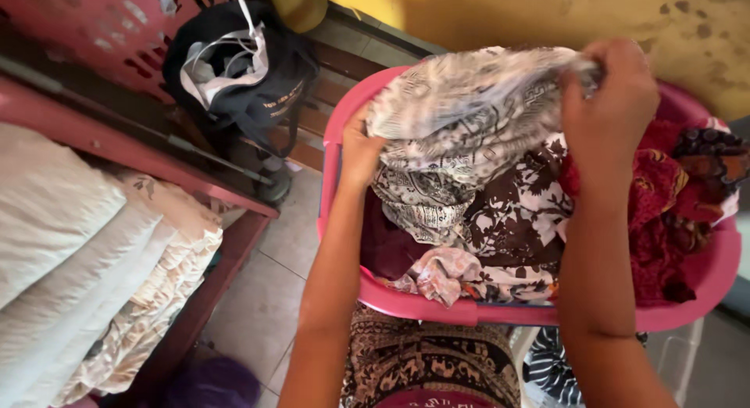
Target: The person folds multiple garments by hand over a pink laundry basin. They handle a black and white striped shirt and a patterned white shirt, smoothing and folding each item before placing it back into the basin.
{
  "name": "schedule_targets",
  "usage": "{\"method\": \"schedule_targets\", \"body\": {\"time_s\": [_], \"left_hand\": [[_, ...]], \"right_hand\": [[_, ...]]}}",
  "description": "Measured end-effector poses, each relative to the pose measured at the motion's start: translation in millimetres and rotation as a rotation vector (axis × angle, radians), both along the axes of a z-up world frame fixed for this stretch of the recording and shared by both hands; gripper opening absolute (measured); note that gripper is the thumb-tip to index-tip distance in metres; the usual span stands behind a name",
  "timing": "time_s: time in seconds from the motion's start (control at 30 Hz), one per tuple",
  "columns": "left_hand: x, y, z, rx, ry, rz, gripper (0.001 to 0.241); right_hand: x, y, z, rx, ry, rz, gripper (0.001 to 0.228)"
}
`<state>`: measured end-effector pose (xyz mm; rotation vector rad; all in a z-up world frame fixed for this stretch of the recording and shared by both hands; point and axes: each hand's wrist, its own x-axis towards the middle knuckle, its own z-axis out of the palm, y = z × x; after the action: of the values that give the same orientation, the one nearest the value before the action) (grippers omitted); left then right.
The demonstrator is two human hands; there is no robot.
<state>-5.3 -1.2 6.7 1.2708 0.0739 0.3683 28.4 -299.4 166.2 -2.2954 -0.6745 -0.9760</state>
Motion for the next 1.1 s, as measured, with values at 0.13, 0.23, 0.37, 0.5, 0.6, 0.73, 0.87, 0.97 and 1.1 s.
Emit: {"method": "schedule_targets", "body": {"time_s": [0.13,0.23,0.37,0.5,0.6,0.73,0.87,0.97,1.1], "left_hand": [[10.3,11.1,-18.3,-0.437,0.011,-0.134,0.046],[3.0,4.5,-35.3,-0.547,0.03,-0.239,0.046],[0.9,-1.5,-30.5,-0.228,-0.015,-0.284,0.046],[-1.8,-12.4,-14.4,0.415,-0.161,-0.182,0.04],[-4.0,-8.4,0.0,0.543,-0.018,-0.059,0.025],[0.5,-6.8,13.2,0.407,-0.024,0.112,0.018],[-4.9,-11.2,32.4,0.127,-0.261,0.07,0.013],[-13.2,-26.4,60.2,0.141,-0.337,-0.05,0.018],[-24.3,-49.0,89.5,0.677,-0.545,-0.114,0.088]], "right_hand": [[-8.6,34.3,-4.5,0.155,0.296,0.423,0.025],[-30.2,76.9,-38.3,-0.21,0.454,0.349,0.04],[-12.5,105.2,-63.0,-0.692,0.71,0.139,0.02],[7.0,33.3,-43.3,0.775,0.905,0.957,0.023],[8.1,-25.7,-24.0,1.351,0.369,0.705,0.034],[7.6,-46.9,-3.9,0.706,0.119,0.343,0.027],[-7.7,-8.4,14.8,0.05,0.166,0.228,0.056],[-16.0,39.1,0.8,-0.139,0.884,0.221,0.081],[6.3,39.6,-37.4,-0.211,0.641,0.417,0.048]]}}
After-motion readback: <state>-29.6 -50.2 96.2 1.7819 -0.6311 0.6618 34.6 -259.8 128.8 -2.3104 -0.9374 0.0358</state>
